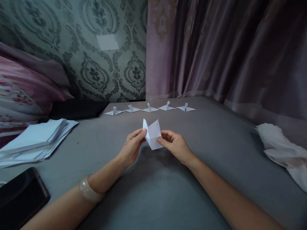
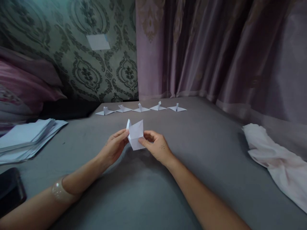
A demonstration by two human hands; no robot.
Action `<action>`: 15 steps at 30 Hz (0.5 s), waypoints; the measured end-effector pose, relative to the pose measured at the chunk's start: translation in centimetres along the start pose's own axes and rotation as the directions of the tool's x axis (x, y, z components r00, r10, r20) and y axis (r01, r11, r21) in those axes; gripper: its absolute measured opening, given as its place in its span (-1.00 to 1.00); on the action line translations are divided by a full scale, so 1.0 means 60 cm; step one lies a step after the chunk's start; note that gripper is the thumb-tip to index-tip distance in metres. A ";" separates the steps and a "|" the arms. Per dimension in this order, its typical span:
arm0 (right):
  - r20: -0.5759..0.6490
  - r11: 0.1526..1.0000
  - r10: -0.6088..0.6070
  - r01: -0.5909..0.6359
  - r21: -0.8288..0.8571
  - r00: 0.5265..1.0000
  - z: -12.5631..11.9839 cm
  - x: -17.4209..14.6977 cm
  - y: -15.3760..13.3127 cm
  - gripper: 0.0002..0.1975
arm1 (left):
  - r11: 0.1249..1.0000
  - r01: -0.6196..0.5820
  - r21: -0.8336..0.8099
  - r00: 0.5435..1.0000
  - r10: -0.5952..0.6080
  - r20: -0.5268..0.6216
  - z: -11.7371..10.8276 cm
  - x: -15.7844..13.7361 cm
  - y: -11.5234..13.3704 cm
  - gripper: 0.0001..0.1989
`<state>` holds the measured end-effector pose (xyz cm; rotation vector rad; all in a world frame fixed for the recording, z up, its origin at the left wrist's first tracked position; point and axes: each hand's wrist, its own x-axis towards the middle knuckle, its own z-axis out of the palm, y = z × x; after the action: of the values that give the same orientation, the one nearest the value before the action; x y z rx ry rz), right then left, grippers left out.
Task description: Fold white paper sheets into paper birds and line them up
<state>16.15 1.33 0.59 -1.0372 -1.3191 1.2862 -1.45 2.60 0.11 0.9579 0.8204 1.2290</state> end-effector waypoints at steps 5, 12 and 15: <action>-0.087 0.998 -0.003 -0.002 -0.056 0.996 -0.008 0.001 0.000 -0.74 | 0.996 -0.009 0.088 0.999 0.013 -0.044 0.000 -0.001 0.002 -0.76; -0.273 0.999 -0.022 0.015 -0.028 0.962 -0.021 0.015 0.020 -0.70 | 0.995 0.001 0.096 0.988 0.014 -0.154 0.005 -0.003 0.006 -0.27; -0.293 0.999 -0.030 0.035 0.013 0.956 -0.021 0.019 0.025 -0.59 | 0.991 -0.047 0.127 0.996 0.056 -0.065 0.007 -0.005 0.007 -0.33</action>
<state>17.13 2.79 -0.85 -1.1406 -1.0915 1.0696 -1.29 2.30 0.63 1.0486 0.9410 1.2725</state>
